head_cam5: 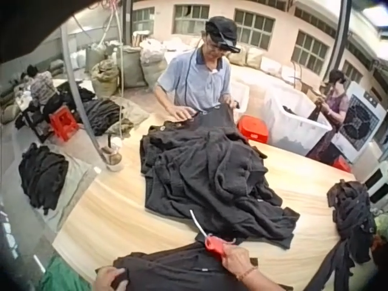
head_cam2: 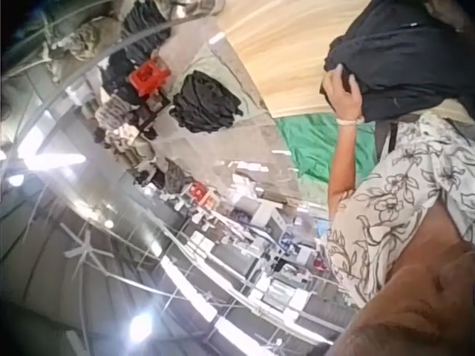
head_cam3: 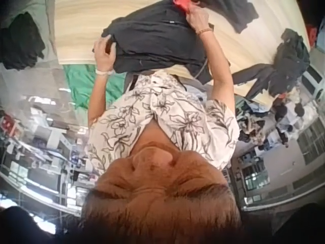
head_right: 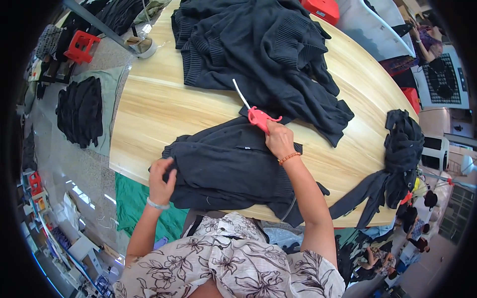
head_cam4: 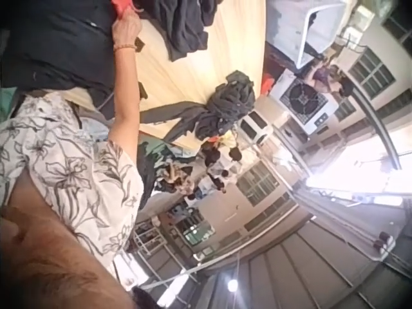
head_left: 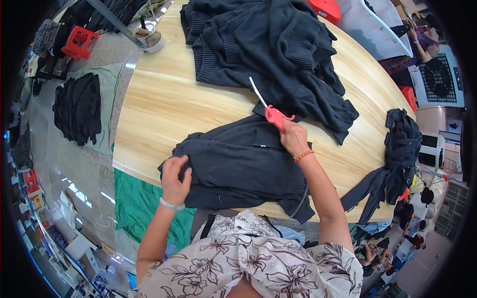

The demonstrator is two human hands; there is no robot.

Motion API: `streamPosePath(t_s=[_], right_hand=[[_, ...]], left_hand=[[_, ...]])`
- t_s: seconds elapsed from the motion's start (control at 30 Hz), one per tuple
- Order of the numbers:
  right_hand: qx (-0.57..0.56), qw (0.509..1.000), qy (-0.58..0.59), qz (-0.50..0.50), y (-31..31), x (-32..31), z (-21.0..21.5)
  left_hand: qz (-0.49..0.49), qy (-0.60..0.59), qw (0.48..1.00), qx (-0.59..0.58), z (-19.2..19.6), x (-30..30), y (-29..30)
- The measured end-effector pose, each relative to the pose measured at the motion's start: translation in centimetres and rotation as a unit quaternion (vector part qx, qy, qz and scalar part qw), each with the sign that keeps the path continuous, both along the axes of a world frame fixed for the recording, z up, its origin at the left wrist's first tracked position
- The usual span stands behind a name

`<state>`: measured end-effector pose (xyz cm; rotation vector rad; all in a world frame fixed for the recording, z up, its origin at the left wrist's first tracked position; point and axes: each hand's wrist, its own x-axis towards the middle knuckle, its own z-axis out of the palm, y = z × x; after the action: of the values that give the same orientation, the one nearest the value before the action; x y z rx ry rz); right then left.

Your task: The person is trimming excess threads from black sweaters using a pair of scissors on a wooden table.

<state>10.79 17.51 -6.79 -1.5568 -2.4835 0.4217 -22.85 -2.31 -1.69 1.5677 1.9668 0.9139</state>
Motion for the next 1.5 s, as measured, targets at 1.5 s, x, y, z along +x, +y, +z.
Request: streamPosePath(t_s=[1.5], right_hand=[[-0.067, 0.993, -0.033, -0.094, 0.5, -0.3, 5.3]], left_hand=[[-0.297, -0.218, 0.899, -0.238, 2.3, 2.6, 0.4]])
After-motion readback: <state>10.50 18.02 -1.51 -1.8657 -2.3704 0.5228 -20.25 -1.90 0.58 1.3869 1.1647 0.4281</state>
